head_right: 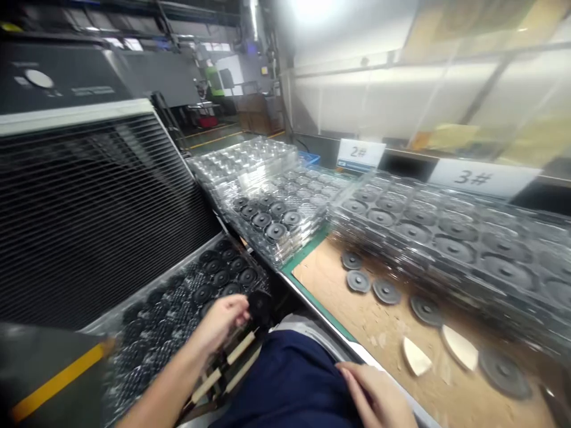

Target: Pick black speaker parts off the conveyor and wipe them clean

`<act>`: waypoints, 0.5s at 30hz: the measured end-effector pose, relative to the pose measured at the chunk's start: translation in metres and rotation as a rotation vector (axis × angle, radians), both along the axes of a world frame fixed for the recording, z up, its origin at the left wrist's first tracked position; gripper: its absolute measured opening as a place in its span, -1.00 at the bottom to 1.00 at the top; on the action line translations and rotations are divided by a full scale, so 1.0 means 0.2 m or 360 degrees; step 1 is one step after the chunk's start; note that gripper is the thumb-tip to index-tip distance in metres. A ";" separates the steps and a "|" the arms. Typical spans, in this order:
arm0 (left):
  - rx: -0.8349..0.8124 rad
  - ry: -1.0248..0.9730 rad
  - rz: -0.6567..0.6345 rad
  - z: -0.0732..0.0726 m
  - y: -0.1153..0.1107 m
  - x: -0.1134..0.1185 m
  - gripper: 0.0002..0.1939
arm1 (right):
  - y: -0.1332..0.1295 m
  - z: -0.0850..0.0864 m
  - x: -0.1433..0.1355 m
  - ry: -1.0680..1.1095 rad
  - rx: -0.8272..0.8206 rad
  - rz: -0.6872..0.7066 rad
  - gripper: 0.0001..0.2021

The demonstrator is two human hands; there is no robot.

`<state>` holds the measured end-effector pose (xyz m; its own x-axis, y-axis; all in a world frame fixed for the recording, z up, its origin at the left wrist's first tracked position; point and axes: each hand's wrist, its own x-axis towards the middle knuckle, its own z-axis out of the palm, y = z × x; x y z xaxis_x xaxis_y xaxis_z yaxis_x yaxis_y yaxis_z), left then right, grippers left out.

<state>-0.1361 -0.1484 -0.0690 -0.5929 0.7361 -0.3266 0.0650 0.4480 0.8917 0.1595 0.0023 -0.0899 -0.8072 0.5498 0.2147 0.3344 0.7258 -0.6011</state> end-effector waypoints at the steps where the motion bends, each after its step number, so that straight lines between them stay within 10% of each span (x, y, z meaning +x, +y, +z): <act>1: -0.0050 0.0161 0.0189 0.01 -0.08 -0.14 -0.72 | 0.05 -0.08 0.02 -0.0080 -0.0025 -0.0022 -0.72; 7: -0.0401 0.1008 0.0755 0.07 -0.47 -0.77 -0.68 | 0.25 -0.42 0.09 -0.0508 -0.0394 -0.0158 -0.61; 15: -0.0849 0.1105 0.0624 -0.19 -0.40 -1.04 -0.68 | 0.29 -0.40 0.06 -0.0790 -0.0753 -0.0170 -0.59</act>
